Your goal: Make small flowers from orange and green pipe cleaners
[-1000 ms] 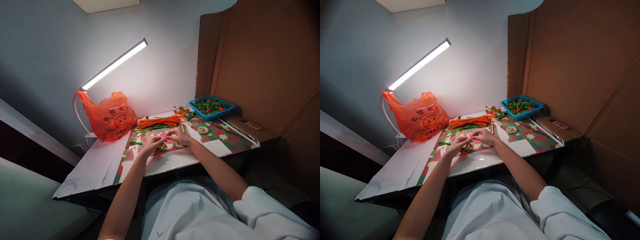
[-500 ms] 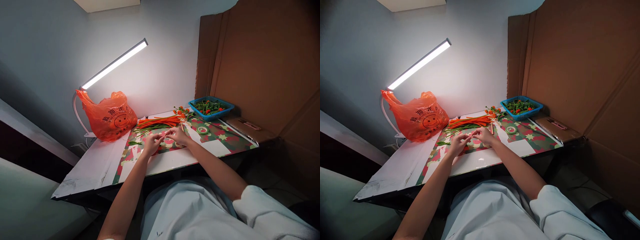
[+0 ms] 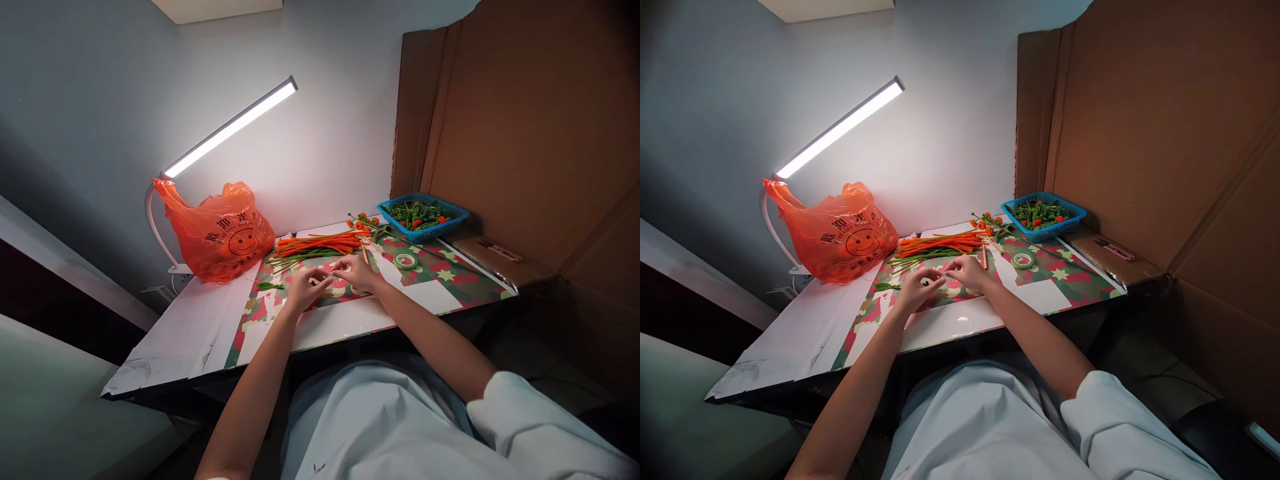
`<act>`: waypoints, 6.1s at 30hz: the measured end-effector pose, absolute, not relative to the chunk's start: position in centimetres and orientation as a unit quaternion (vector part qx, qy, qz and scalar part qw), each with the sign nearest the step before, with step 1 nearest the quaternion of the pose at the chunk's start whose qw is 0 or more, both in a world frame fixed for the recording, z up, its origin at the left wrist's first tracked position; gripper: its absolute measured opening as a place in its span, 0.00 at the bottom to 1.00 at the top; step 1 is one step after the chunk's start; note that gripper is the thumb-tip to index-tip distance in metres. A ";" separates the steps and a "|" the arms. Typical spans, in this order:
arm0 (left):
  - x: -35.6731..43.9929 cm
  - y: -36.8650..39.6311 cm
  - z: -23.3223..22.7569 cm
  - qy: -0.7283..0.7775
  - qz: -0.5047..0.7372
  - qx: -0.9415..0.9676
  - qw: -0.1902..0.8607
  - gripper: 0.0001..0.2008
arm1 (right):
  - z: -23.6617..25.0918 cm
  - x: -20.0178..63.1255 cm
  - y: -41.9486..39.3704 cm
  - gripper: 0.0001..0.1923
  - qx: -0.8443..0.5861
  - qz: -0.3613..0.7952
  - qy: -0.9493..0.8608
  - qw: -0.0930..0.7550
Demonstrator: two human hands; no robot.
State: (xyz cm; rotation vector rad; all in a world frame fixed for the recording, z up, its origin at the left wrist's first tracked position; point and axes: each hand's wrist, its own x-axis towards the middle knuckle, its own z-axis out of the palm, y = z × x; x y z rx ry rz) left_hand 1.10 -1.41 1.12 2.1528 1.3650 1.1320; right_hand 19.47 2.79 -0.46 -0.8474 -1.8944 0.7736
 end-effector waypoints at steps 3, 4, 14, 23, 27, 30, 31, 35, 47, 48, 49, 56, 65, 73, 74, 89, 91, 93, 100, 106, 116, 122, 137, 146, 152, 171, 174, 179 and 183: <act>1.3 -1.4 1.0 0.491 0.401 0.767 0.100 0.13 | -0.5 19.3 2.7 0.09 -0.351 0.322 -0.755 0.450; 1.4 -1.3 1.0 0.494 0.399 0.768 0.084 0.13 | -0.4 19.3 2.7 0.09 -0.352 0.323 -0.754 0.450; 1.1 -1.4 1.2 0.472 0.344 0.799 0.143 0.16 | -0.4 19.7 2.6 0.09 -0.327 0.285 -0.783 0.446; 1.0 -1.1 0.6 0.485 0.343 0.799 0.095 0.10 | -0.3 19.5 2.5 0.05 -0.351 0.257 -0.797 0.418; 1.0 -1.0 0.5 0.485 0.355 0.793 0.096 0.10 | -0.2 19.5 2.4 0.06 -0.343 0.253 -0.800 0.423; 1.0 -0.9 0.7 0.481 0.345 0.800 0.100 0.12 | -0.1 19.6 2.5 0.06 -0.332 0.242 -0.809 0.421; 0.9 -0.9 0.7 0.483 0.342 0.800 0.096 0.12 | -0.1 19.6 2.5 0.06 -0.332 0.237 -0.811 0.420; 1.0 -0.9 0.8 0.496 0.313 0.805 0.088 0.13 | -0.1 19.7 2.5 0.07 -0.338 0.215 -0.820 0.409; -0.2 -0.5 2.0 0.451 0.473 0.671 0.350 0.32 | -0.2 19.2 3.2 0.18 -0.351 0.412 -0.680 0.494; -0.4 -0.4 2.2 0.440 0.506 0.642 0.372 0.35 | -0.2 19.1 3.3 0.18 -0.356 0.467 -0.634 0.503; -0.4 -0.3 2.2 0.437 0.528 0.619 0.382 0.35 | -0.2 18.9 3.3 0.18 -0.361 0.516 -0.587 0.508; 1.7 0.2 0.1 0.462 0.501 0.603 0.415 0.23 | -0.4 16.6 2.0 0.15 -0.327 0.687 -0.453 0.466; 2.2 0.7 -0.4 0.405 0.556 0.531 0.495 0.23 | -1.8 14.2 1.4 0.24 -0.325 0.489 -0.609 0.533; 1.9 -0.1 0.3 0.392 0.561 0.469 0.559 0.22 | -1.3 15.1 0.6 0.23 -0.309 0.389 -0.701 0.512; 1.9 -0.1 0.3 0.393 0.559 0.471 0.559 0.22 | -1.3 15.1 0.7 0.23 -0.310 0.394 -0.700 0.509; 1.9 0.1 -0.4 0.429 0.555 0.549 0.454 0.17 | -1.7 14.8 0.7 0.17 -0.393 0.354 -0.680 0.507; 2.0 0.1 -0.4 0.434 0.556 0.546 0.452 0.17 | -1.8 14.8 0.8 0.18 -0.394 0.339 -0.687 0.509; 2.0 0.0 -0.4 0.437 0.557 0.544 0.451 0.17 | -2.0 14.8 1.0 0.18 -0.394 0.341 -0.689 0.504; 2.1 0.0 -0.6 0.437 0.538 0.503 0.517 0.18 | -1.7 15.2 0.9 0.16 -0.369 0.467 -0.646 0.478; 2.1 0.0 -0.5 0.371 0.532 0.505 0.569 0.21 | -1.3 15.6 0.7 0.22 -0.316 0.506 -0.650 0.471; 1.7 -0.4 -0.6 0.311 0.544 0.580 0.521 0.23 | -1.1 16.9 1.0 0.13 -0.307 0.155 -0.778 0.526; 1.8 -1.1 0.1 0.344 0.544 0.614 0.457 0.20 | -0.8 17.1 0.9 0.13 -0.331 0.142 -0.788 0.499; 1.9 -0.8 -0.2 0.343 0.554 0.625 0.430 0.18 | -1.6 16.9 1.4 0.16 -0.292 0.138 -0.808 0.493; 1.9 -0.8 0.0 0.338 0.549 0.667 0.373 0.14 | -2.0 16.6 1.7 0.16 -0.306 0.149 -0.808 0.481; 2.0 -0.9 0.0 0.344 0.557 0.647 0.391 0.16 | -1.8 16.6 1.6 0.14 -0.298 0.156 -0.809 0.481; 1.5 -0.1 -0.4 0.465 0.592 0.538 0.380 0.16 | -0.9 17.0 1.2 0.21 -0.364 0.275 -0.719 0.525; 1.7 -0.3 -0.3 0.477 0.580 0.540 0.381 0.17 | -0.3 17.4 1.0 0.26 -0.339 0.312 -0.686 0.563; 1.9 -0.6 -0.1 0.464 0.553 0.582 0.373 0.17 | -0.3 17.3 1.1 0.26 -0.302 0.353 -0.684 0.562; 1.9 -0.6 -0.3 0.450 0.552 0.601 0.362 0.16 | -0.4 17.1 1.3 0.22 -0.297 0.365 -0.679 0.564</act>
